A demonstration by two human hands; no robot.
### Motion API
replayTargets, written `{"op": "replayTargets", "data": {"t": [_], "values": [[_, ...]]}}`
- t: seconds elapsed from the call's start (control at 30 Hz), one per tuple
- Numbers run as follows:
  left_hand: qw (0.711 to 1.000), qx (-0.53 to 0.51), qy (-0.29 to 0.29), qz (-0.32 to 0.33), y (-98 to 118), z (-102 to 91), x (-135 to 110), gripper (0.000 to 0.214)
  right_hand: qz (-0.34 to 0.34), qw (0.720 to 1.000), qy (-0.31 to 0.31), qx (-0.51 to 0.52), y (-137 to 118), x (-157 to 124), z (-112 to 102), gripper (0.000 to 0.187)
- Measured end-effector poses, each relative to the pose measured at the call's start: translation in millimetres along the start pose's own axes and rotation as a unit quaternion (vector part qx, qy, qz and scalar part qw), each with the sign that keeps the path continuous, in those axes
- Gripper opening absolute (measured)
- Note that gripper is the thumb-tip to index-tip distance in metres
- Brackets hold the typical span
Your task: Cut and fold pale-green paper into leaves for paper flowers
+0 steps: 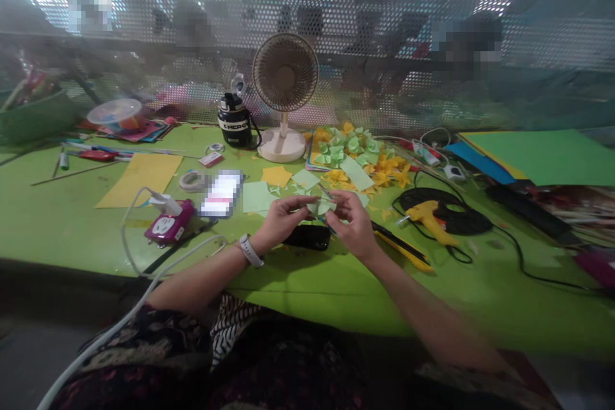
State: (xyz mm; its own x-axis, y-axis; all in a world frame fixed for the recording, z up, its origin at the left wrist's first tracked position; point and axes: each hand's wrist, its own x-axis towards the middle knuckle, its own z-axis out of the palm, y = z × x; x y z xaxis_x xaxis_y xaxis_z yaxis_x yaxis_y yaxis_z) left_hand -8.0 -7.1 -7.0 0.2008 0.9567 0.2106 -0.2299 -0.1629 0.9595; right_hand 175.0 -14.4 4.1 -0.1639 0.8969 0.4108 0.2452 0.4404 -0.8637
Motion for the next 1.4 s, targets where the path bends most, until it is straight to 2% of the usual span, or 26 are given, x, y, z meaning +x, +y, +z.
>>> {"op": "replayTargets", "data": {"t": [0.13,0.2,0.53,0.73,1.03,1.2,1.4], "values": [[0.999,-0.038,-0.007,-0.004,1.9,-0.4,1.1,0.055,-0.102,0.993,0.003,-0.065,-1.1,1.6,0.0,0.015],[0.999,-0.042,-0.008,-0.01,3.0,-0.8,1.5,0.057,-0.128,0.989,0.001,-0.077,-1.4,2.1,-0.1,0.013],[0.998,-0.051,-0.028,-0.007,2.5,-1.0,1.5,0.055,-0.169,0.981,0.023,-0.096,2.3,3.1,-0.5,0.016],[0.997,-0.057,-0.043,-0.007,2.5,-1.8,1.7,0.057,-0.166,0.983,0.005,-0.073,9.1,2.0,-0.6,0.022],[0.996,-0.081,-0.019,-0.028,3.1,-1.2,1.2,0.059,-0.193,0.977,0.016,-0.094,11.4,1.2,3.7,0.026],[0.995,-0.09,-0.011,-0.033,5.6,0.4,1.3,0.058,-0.247,0.956,0.021,-0.155,11.3,1.9,4.7,0.03],[0.994,-0.102,0.001,-0.038,7.5,-0.1,0.8,0.057,-0.342,0.897,0.021,-0.279,11.0,2.5,5.6,0.039]]}}
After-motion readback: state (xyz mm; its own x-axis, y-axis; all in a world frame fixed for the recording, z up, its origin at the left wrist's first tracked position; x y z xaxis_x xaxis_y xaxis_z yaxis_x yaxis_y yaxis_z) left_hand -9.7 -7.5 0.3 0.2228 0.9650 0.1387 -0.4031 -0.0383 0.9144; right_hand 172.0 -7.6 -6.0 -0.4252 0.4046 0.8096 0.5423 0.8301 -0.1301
